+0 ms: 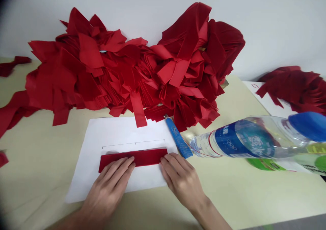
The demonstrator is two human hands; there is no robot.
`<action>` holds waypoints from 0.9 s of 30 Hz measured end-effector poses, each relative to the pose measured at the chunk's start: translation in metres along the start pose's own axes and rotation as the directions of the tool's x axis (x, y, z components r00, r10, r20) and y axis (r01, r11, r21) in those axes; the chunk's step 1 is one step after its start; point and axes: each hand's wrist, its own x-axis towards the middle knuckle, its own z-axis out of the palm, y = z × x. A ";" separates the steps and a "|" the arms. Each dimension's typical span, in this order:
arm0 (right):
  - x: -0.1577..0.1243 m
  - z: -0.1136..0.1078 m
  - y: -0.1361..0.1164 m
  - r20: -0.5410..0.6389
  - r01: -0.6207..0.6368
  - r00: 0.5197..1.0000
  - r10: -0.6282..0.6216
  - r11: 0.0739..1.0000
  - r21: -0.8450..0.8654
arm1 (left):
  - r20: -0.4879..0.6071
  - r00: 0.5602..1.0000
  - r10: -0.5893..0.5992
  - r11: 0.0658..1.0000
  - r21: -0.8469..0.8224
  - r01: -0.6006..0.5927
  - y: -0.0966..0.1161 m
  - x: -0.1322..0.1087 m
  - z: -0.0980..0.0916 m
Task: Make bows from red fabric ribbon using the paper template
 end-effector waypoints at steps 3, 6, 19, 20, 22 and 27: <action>-0.004 0.004 0.005 0.033 0.041 0.999 -0.039 0.998 -0.042 | 0.011 1.000 -0.016 1.000 -0.012 0.017 0.001 -0.002 0.001; -0.004 0.006 0.006 0.036 0.050 0.998 -0.048 0.998 -0.045 | 0.012 0.999 -0.052 0.998 -0.040 0.053 0.002 -0.004 0.002; -0.006 0.011 0.007 0.008 0.016 1.000 -0.016 0.999 -0.034 | 0.085 0.996 -0.036 0.992 -0.116 0.046 -0.003 -0.013 0.008; -0.006 0.011 0.006 0.005 0.010 1.000 -0.010 0.999 -0.031 | 0.095 0.995 -0.036 0.992 -0.116 0.047 -0.004 -0.013 0.008; -0.006 0.011 0.006 -0.001 0.001 1.000 -0.001 1.000 -0.027 | 0.117 0.993 -0.029 0.992 -0.117 0.043 -0.006 -0.013 0.007; -0.003 0.010 0.006 -0.015 -0.049 0.999 0.049 0.998 0.045 | 0.174 0.984 0.042 0.993 -0.112 -0.023 -0.012 -0.007 -0.003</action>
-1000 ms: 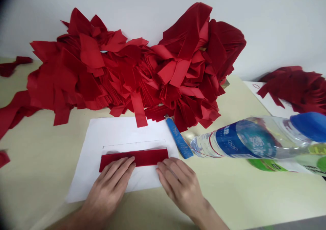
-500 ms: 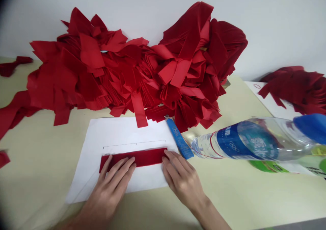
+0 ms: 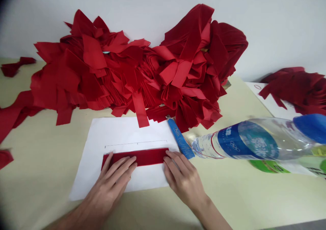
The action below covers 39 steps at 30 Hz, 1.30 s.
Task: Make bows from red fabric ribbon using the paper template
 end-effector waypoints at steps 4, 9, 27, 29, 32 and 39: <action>0.003 -0.002 -0.001 -0.014 -0.116 0.993 0.118 0.987 0.108 | -0.004 1.000 -0.016 1.000 0.003 0.016 0.000 0.000 0.001; 0.004 -0.005 -0.002 0.004 -0.174 0.985 0.175 0.976 0.129 | 0.024 0.990 -0.136 0.986 -0.094 0.138 0.001 0.009 -0.002; 0.057 0.015 -0.022 0.235 0.066 0.961 -0.146 0.946 0.319 | 0.188 0.927 -0.324 0.902 -0.233 0.363 -0.016 0.065 -0.027; 0.055 0.015 -0.022 0.230 0.061 0.963 -0.140 0.945 0.322 | 0.127 0.921 -0.367 0.909 -0.161 0.384 -0.016 0.069 -0.024; 0.053 0.016 -0.022 0.229 0.054 0.965 -0.131 0.947 0.316 | 0.115 0.924 -0.365 0.923 -0.087 0.375 -0.015 0.073 -0.019; 0.047 0.021 -0.023 0.202 0.089 0.967 -0.155 0.949 0.302 | 0.213 0.937 -0.277 0.945 -0.119 0.306 -0.024 0.081 -0.018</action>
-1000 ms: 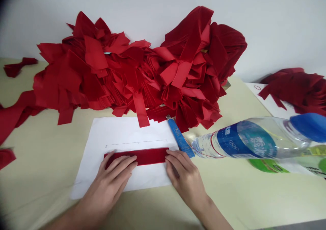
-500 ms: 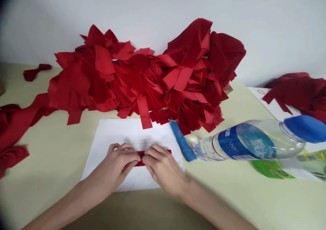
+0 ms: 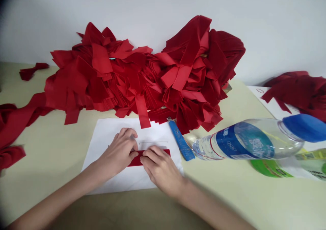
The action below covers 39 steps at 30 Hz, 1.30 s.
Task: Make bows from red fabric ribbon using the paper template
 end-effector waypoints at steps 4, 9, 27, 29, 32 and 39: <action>0.002 -0.004 -0.001 0.001 -0.064 0.998 0.064 0.996 0.056 | 0.023 0.999 0.049 0.999 -0.002 -0.049 -0.002 -0.002 0.001; 0.013 -0.013 0.005 0.002 -0.229 0.973 0.232 0.963 0.142 | -0.073 0.991 0.108 0.989 0.107 -0.100 0.001 -0.017 0.013; 0.018 -0.011 0.011 0.043 -0.226 0.974 0.222 0.957 0.182 | -0.148 0.985 0.092 0.992 -0.077 -0.104 -0.004 -0.016 0.013; 0.017 -0.010 0.011 0.044 -0.225 0.974 0.221 0.958 0.175 | -0.152 0.984 0.088 0.992 -0.073 -0.100 -0.004 -0.015 0.014; 0.017 -0.010 0.011 0.053 -0.227 0.974 0.221 0.960 0.164 | -0.141 0.988 0.068 0.994 -0.080 -0.080 -0.003 -0.014 0.016; 0.025 -0.018 0.013 0.138 -0.212 0.971 0.194 0.967 0.138 | -0.142 0.982 0.125 0.988 -0.072 -0.136 -0.002 -0.016 0.018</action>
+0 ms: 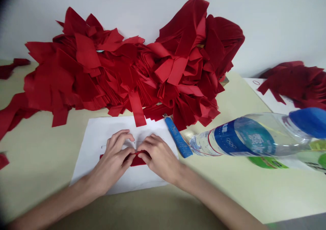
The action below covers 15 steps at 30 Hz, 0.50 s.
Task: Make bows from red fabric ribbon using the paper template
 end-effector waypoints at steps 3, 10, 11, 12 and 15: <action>0.002 -0.001 0.001 0.023 0.003 1.000 -0.003 1.000 -0.015 | 0.007 1.000 -0.022 1.000 -0.007 0.022 -0.003 -0.002 -0.001; -0.005 0.001 -0.001 -0.076 0.005 0.997 -0.003 1.000 0.017 | 0.008 1.000 -0.021 1.000 -0.020 0.021 -0.014 -0.007 -0.008; -0.007 0.001 -0.002 -0.092 0.010 0.996 -0.008 1.000 0.017 | 0.010 1.000 -0.027 0.999 -0.040 0.028 -0.015 -0.008 -0.009; -0.009 0.000 -0.003 -0.101 0.019 0.995 -0.018 1.000 0.013 | 0.015 0.999 -0.034 0.997 -0.066 0.035 -0.016 -0.008 -0.011; -0.015 0.000 -0.007 -0.094 0.068 0.993 -0.071 0.997 -0.029 | 0.020 0.998 -0.057 0.987 -0.148 0.059 -0.016 -0.005 -0.016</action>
